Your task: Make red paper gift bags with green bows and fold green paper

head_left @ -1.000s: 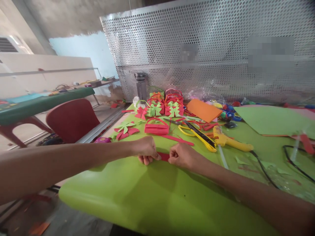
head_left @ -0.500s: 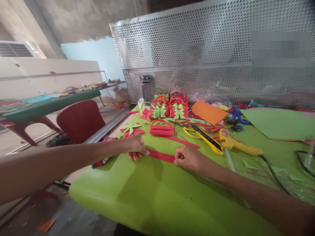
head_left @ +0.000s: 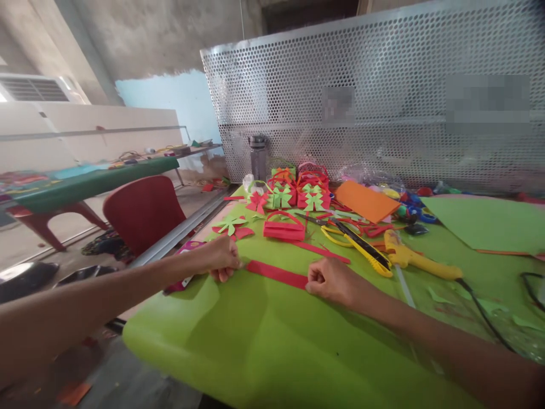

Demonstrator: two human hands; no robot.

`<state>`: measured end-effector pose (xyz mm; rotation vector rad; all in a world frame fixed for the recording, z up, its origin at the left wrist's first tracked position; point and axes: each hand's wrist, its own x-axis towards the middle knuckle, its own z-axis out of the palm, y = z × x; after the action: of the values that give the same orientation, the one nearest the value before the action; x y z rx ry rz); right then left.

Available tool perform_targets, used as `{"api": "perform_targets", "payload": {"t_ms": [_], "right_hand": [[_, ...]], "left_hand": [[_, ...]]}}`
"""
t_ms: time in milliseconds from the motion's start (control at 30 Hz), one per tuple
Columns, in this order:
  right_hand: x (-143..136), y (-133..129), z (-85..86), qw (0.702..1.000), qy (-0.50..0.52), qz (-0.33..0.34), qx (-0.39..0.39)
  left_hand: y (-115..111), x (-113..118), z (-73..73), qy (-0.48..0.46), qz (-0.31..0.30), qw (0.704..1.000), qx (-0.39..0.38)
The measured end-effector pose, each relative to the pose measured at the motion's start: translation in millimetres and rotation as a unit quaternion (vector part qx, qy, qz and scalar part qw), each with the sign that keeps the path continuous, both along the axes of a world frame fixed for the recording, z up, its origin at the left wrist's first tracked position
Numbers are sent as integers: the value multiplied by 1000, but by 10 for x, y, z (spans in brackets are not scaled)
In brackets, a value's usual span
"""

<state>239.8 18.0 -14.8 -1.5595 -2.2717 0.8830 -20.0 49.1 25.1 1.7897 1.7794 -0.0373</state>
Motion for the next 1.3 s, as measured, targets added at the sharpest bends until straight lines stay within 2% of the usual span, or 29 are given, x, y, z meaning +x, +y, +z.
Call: {"api": "perform_targets", "payload": {"t_ms": [100,200,233,267,333,367,400,500,567,700,800,900,1000,1067,1200,1300], "right_hand": [[-10,-16,-1,1000,-2,-15,1],[-13,-32,-7,999,17,-28,4],[-8,-33,-6,999,30,-30,-8],[1,-33,-2,998,43,-33,-25],[26,-25,23,996,58,-38,-48],[41,-18,44,997,55,-38,-39],[54,-11,71,998,45,-35,-15],[77,8,157,996,0,-26,80],[72,9,187,994,-28,-25,104],[44,-27,122,982,-107,12,156],[44,-69,13,938,-198,80,273],[58,-89,-66,856,-305,165,383],[66,-65,-112,791,-386,191,434],[68,-31,-140,774,-413,191,440],[68,13,-163,766,-423,188,445],[49,-22,-111,773,-409,185,448]], "left_hand": [[-210,204,40,32,-63,988,135],[-448,474,-34,33,-168,966,193],[-504,551,-76,45,-227,949,216],[-540,613,-120,96,-311,911,254],[-554,687,-202,181,-422,834,307],[-536,701,-236,213,-452,803,325],[-509,705,-265,231,-463,787,335],[-409,690,-329,249,-464,770,359],[-356,678,-352,259,-459,764,373],[-287,639,-352,245,-447,769,386],[-241,584,-363,185,-438,787,394],[-187,542,-417,126,-419,800,410],[-129,537,-475,98,-407,804,422],[-95,546,-496,88,-408,805,421],[-75,562,-512,78,-401,810,421],[-108,567,-516,87,-396,790,461]]}}
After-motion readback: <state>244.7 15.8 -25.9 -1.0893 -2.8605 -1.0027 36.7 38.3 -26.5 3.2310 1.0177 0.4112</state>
